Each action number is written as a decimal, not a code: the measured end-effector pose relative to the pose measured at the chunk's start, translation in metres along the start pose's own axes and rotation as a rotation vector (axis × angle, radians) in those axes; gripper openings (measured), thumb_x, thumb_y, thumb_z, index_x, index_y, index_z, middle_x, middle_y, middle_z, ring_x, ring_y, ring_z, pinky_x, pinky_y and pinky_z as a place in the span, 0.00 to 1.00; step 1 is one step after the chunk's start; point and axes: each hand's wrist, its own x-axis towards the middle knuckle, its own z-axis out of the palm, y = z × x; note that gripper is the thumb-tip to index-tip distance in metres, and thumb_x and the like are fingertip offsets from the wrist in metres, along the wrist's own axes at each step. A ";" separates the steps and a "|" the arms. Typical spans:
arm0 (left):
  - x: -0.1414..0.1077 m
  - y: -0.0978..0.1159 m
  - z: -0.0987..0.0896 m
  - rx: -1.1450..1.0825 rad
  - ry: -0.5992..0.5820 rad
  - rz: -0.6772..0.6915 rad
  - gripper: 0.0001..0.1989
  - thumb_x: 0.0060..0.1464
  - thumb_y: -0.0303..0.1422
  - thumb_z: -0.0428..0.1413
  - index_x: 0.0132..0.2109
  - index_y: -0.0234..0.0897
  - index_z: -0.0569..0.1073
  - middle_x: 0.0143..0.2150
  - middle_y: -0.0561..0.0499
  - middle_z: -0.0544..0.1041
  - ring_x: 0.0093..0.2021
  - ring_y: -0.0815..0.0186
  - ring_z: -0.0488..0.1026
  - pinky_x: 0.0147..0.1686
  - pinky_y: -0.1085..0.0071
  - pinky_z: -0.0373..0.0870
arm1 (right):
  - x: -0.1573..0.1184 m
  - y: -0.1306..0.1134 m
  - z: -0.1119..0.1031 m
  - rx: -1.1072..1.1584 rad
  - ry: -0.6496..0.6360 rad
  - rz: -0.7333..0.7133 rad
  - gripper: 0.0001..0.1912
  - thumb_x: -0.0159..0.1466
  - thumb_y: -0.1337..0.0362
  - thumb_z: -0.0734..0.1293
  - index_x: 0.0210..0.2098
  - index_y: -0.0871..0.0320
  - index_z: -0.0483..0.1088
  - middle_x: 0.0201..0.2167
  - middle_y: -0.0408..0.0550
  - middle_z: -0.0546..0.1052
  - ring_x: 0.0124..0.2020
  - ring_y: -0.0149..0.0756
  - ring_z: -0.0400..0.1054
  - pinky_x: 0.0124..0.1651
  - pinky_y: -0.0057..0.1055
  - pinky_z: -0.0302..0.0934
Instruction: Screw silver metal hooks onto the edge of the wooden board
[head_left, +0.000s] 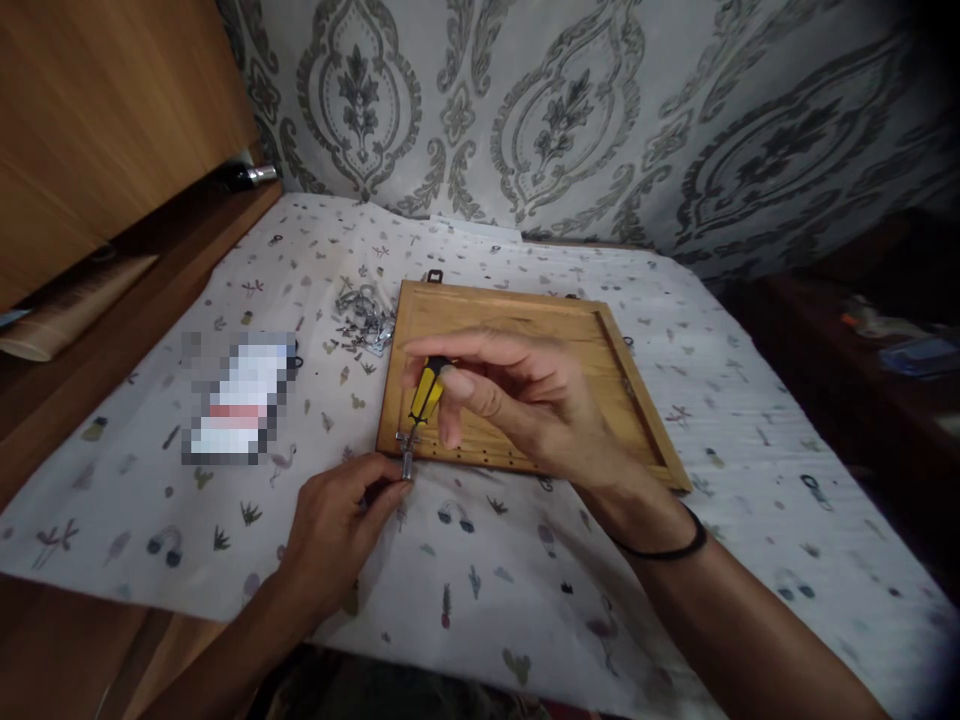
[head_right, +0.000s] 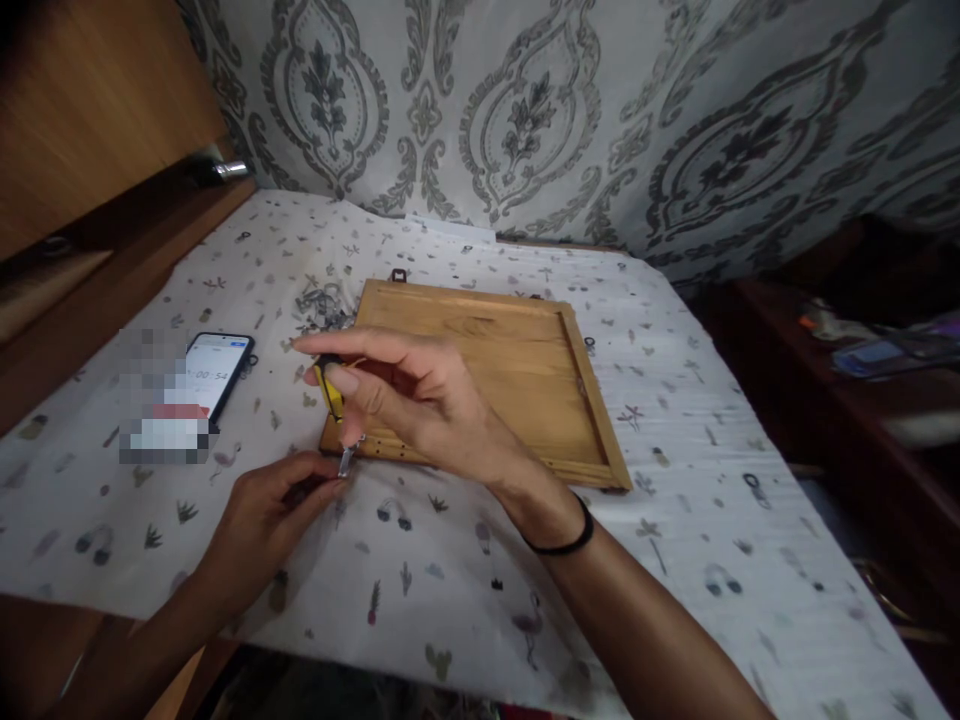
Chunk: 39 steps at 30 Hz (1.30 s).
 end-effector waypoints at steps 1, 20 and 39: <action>0.000 0.000 0.000 -0.001 -0.003 -0.004 0.08 0.61 0.36 0.55 0.35 0.41 0.77 0.30 0.55 0.79 0.30 0.67 0.74 0.30 0.73 0.67 | 0.000 0.000 0.000 0.001 0.003 0.004 0.10 0.68 0.65 0.68 0.48 0.57 0.76 0.38 0.44 0.80 0.24 0.21 0.72 0.36 0.24 0.72; 0.001 0.001 0.000 -0.012 0.013 0.012 0.08 0.61 0.36 0.55 0.36 0.41 0.78 0.30 0.55 0.79 0.29 0.67 0.74 0.30 0.73 0.67 | 0.000 -0.001 -0.001 0.046 0.014 0.037 0.09 0.66 0.66 0.69 0.46 0.59 0.76 0.37 0.43 0.80 0.22 0.20 0.71 0.31 0.21 0.70; 0.001 0.000 0.000 -0.017 -0.002 0.000 0.08 0.61 0.36 0.56 0.36 0.41 0.78 0.31 0.56 0.79 0.30 0.68 0.74 0.30 0.73 0.66 | 0.002 -0.001 -0.001 0.085 0.003 0.057 0.09 0.65 0.66 0.70 0.45 0.59 0.77 0.38 0.44 0.81 0.21 0.18 0.70 0.28 0.18 0.69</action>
